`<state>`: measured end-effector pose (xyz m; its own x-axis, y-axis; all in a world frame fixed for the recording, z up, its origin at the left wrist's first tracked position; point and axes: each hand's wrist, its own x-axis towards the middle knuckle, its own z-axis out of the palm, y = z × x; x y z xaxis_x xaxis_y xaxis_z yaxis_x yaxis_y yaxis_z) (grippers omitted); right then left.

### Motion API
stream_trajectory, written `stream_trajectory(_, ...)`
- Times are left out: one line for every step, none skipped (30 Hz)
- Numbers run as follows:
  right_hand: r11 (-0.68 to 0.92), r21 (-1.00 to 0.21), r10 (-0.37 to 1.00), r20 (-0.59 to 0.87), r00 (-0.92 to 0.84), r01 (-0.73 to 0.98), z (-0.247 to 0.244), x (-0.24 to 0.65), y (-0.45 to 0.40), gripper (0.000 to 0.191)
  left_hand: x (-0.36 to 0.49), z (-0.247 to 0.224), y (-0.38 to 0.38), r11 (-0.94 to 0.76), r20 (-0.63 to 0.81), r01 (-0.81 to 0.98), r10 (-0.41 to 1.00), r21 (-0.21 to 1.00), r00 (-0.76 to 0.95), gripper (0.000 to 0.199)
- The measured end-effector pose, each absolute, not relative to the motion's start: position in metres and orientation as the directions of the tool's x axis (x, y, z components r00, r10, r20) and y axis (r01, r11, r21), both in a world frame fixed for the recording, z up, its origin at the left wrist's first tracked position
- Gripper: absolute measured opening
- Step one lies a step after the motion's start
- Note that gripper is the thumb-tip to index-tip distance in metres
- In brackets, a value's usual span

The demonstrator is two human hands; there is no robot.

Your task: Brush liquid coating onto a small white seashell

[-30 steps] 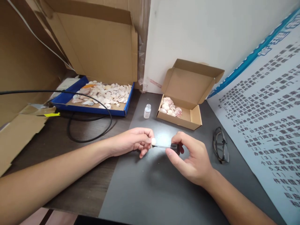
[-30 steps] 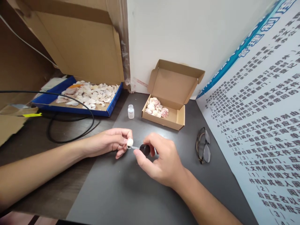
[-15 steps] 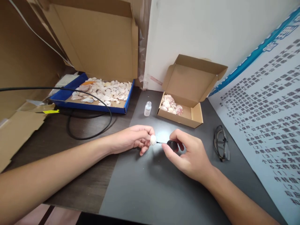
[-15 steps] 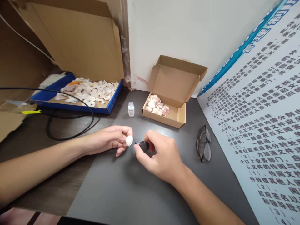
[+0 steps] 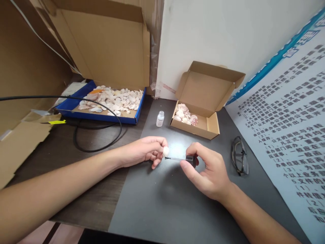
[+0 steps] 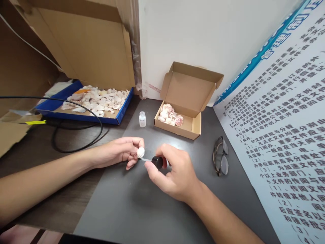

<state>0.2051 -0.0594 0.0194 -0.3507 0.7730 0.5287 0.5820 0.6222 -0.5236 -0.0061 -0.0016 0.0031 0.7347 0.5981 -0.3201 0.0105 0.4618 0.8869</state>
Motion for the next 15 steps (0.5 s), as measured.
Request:
stream_trajectory(0.616,-0.520,0.778,0.521,-0.352,0.592,0.0194,0.2051,-0.0592,0.018,-0.0062,0.0028,-0.0015,0.462,-0.319,0.008,0.599,0.887,0.735,0.005)
stream_trajectory(0.601,-0.509,0.789,0.501,-0.356,0.617,0.0192,0.2050,-0.0588,0.019,-0.0062,0.0025,-0.0015,0.461,-0.317,0.006,0.600,0.887,0.734,0.005)
stream_trajectory(0.582,-0.492,0.803,0.474,-0.361,0.648,0.0188,0.2049,-0.0584,0.020,-0.0062,0.0023,-0.0015,0.459,-0.314,0.004,0.602,0.889,0.734,0.005)
stream_trajectory(0.565,-0.476,0.815,0.449,-0.366,0.674,0.0184,0.2049,-0.0581,0.023,-0.0062,0.0021,-0.0015,0.457,-0.312,0.002,0.605,0.890,0.733,0.005)
stream_trajectory(0.556,-0.465,0.822,0.433,-0.371,0.689,0.0180,0.2049,-0.0579,0.025,-0.0062,0.0020,-0.0015,0.457,-0.311,0.000,0.607,0.890,0.731,0.005)
stream_trajectory(0.556,-0.466,0.822,0.430,-0.373,0.689,0.0179,0.2051,-0.0579,0.027,-0.0062,0.0020,-0.0015,0.459,-0.312,-0.003,0.609,0.889,0.729,0.005)
stream_trajectory(0.565,-0.476,0.816,0.441,-0.373,0.674,0.0179,0.2053,-0.0581,0.027,-0.0061,0.0021,-0.0016,0.463,-0.315,-0.005,0.610,0.886,0.727,0.006)
stream_trajectory(0.578,-0.494,0.808,0.460,-0.369,0.650,0.0180,0.2055,-0.0584,0.025,-0.0060,0.0023,-0.0016,0.468,-0.317,-0.007,0.609,0.884,0.727,0.007)
stream_trajectory(0.592,-0.512,0.798,0.482,-0.363,0.622,0.0181,0.2057,-0.0588,0.022,-0.0060,0.0025,-0.0016,0.472,-0.320,-0.007,0.607,0.881,0.728,0.008)
stream_trajectory(0.603,-0.525,0.789,0.500,-0.356,0.600,0.0183,0.2057,-0.0592,0.019,-0.0060,0.0027,-0.0016,0.475,-0.322,-0.006,0.605,0.880,0.729,0.009)
stream_trajectory(0.610,-0.531,0.784,0.512,-0.350,0.589,0.0184,0.2057,-0.0597,0.017,-0.0060,0.0029,-0.0017,0.476,-0.322,-0.006,0.604,0.880,0.729,0.010)
stream_trajectory(0.611,-0.528,0.782,0.517,-0.348,0.590,0.0184,0.2055,-0.0600,0.015,-0.0059,0.0031,-0.0018,0.475,-0.321,-0.006,0.605,0.880,0.729,0.011)
stream_trajectory(0.611,-0.520,0.782,0.517,-0.349,0.597,0.0185,0.2053,-0.0603,0.014,-0.0059,0.0033,-0.0019,0.473,-0.321,-0.006,0.608,0.881,0.726,0.012)
stream_trajectory(0.611,-0.511,0.780,0.518,-0.351,0.604,0.0186,0.2050,-0.0606,0.014,-0.0059,0.0035,-0.0020,0.470,-0.321,-0.007,0.611,0.882,0.723,0.012)
stream_trajectory(0.616,-0.504,0.775,0.524,-0.352,0.605,0.0188,0.2048,-0.0607,0.014,-0.0058,0.0037,-0.0022,0.469,-0.321,-0.007,0.615,0.883,0.720,0.012)
